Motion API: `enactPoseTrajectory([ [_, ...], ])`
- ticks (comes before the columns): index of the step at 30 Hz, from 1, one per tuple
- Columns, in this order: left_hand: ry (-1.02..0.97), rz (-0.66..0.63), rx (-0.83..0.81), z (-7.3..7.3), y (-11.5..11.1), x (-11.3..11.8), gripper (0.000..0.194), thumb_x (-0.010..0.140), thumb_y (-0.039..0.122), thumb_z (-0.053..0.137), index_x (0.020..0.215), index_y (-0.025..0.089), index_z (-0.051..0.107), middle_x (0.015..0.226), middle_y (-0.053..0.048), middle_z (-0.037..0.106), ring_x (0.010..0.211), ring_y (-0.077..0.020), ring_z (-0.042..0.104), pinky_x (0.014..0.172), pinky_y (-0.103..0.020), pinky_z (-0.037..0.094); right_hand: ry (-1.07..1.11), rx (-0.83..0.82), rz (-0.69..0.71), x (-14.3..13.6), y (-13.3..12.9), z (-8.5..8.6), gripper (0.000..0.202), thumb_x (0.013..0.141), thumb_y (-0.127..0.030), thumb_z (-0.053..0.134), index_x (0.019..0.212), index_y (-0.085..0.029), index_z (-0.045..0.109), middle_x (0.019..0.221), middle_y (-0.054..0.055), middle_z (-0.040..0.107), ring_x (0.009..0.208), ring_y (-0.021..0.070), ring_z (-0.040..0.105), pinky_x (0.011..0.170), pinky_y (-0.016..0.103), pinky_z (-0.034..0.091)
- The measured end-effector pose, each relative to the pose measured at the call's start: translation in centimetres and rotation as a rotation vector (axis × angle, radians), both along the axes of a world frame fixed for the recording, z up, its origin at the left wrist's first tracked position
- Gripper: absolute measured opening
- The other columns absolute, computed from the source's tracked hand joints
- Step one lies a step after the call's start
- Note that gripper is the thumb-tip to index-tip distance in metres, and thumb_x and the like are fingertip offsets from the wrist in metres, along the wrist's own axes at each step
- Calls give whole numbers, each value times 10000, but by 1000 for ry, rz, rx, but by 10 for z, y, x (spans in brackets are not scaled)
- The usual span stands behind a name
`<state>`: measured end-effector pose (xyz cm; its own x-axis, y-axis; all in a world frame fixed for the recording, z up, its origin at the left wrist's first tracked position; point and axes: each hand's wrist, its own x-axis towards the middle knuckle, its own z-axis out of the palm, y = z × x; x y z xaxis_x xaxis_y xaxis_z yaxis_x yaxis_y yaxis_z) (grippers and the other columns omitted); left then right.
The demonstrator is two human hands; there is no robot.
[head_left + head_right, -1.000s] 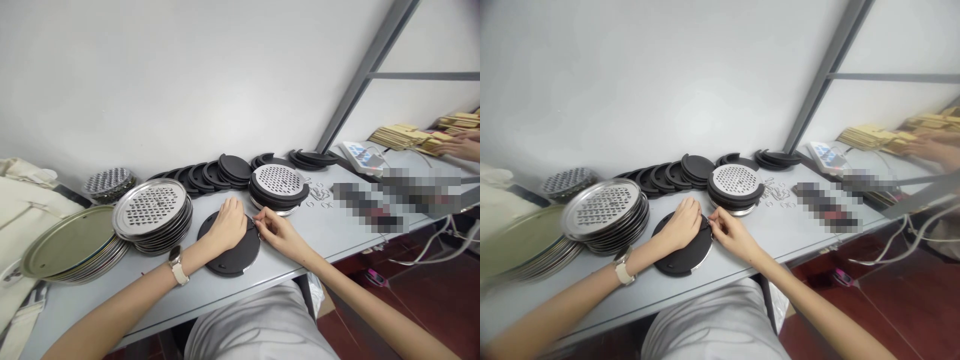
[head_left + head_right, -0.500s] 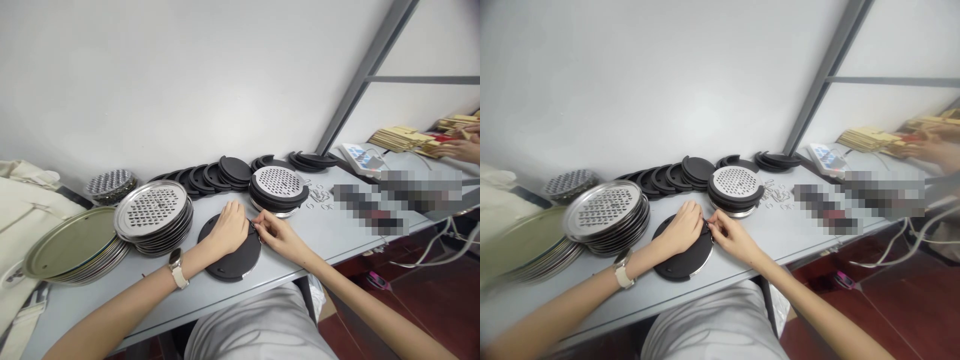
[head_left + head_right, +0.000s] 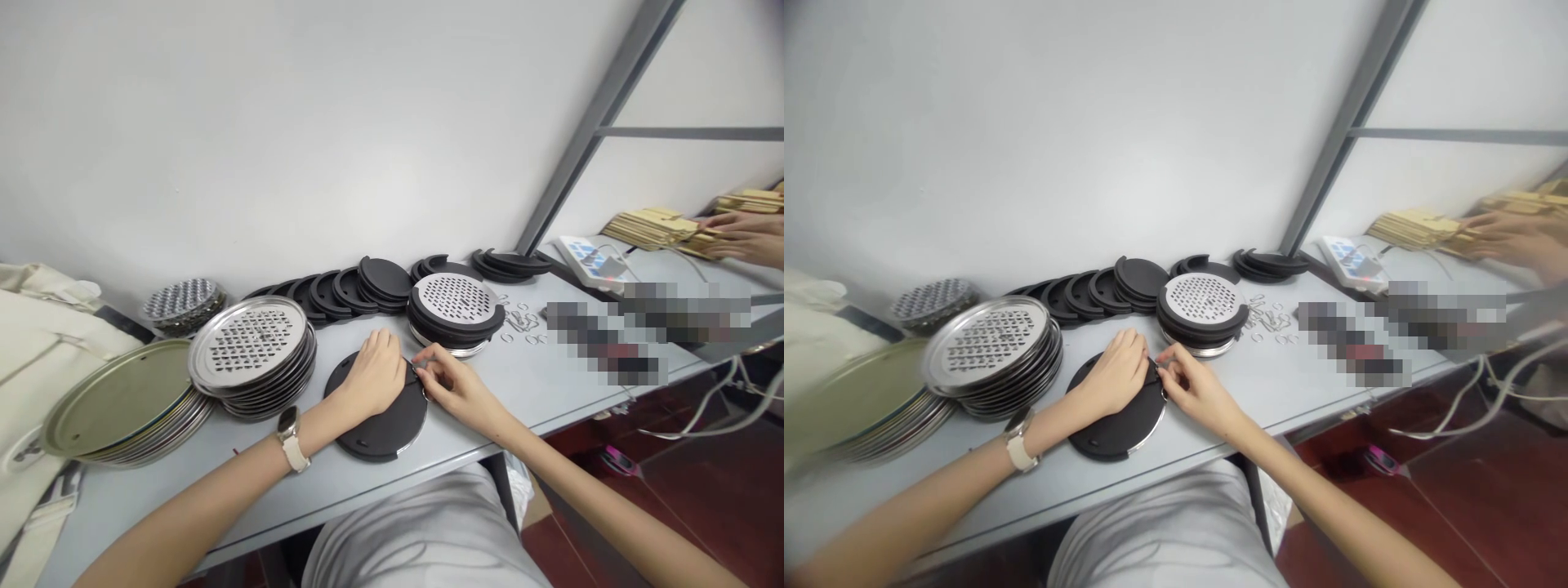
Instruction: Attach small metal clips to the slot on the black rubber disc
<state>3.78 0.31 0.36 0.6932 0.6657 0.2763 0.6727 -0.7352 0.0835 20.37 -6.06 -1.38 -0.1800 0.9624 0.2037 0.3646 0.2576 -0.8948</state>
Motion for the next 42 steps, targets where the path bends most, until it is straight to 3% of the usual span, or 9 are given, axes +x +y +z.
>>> enactPoseTrajectory([
  [3, 10, -10, -4, 1, 0, 0, 168, 921, 127, 336, 849, 149, 485, 876, -83, 475, 860, -230, 458, 803, -387, 436, 32, -18, 8, 0, 1, 0, 266, 928, -401, 464, 1107, -212, 410, 578, -81, 424, 522, 112, 418, 535, 233, 355],
  [12, 6, 16, -26, 3, -1, 1, 152, 918, 130, 350, 836, 162, 475, 878, -82, 484, 855, -232, 466, 795, -386, 443, 43, -22, -12, 4, 3, -2, 231, 923, -414, 480, 905, -191, 541, 598, -41, 498, 558, 117, 447, 547, 242, 356],
  [19, 11, 20, -8, 3, -2, 0, 157, 924, 142, 348, 837, 164, 477, 873, -78, 485, 857, -230, 476, 790, -384, 444, 27, -16, -25, 3, -2, 3, 244, 915, -410, 491, 926, -180, 573, 615, -38, 483, 569, 115, 440, 560, 240, 368],
  [29, 38, 26, 9, 3, -1, 0, 173, 926, 144, 344, 842, 158, 494, 880, -87, 496, 866, -239, 479, 792, -396, 440, -148, 62, -104, -4, -16, 6, 170, 940, -335, 442, 922, -197, 540, 635, -24, 509, 578, 129, 461, 574, 248, 378],
  [42, 11, 45, 10, 1, -2, 2, 168, 920, 145, 358, 856, 143, 513, 882, -102, 510, 867, -247, 484, 788, -393, 433, -151, 49, -102, -5, -17, 8, 175, 947, -318, 424, 900, -182, 523, 681, -9, 485, 628, 135, 443, 607, 254, 377],
])
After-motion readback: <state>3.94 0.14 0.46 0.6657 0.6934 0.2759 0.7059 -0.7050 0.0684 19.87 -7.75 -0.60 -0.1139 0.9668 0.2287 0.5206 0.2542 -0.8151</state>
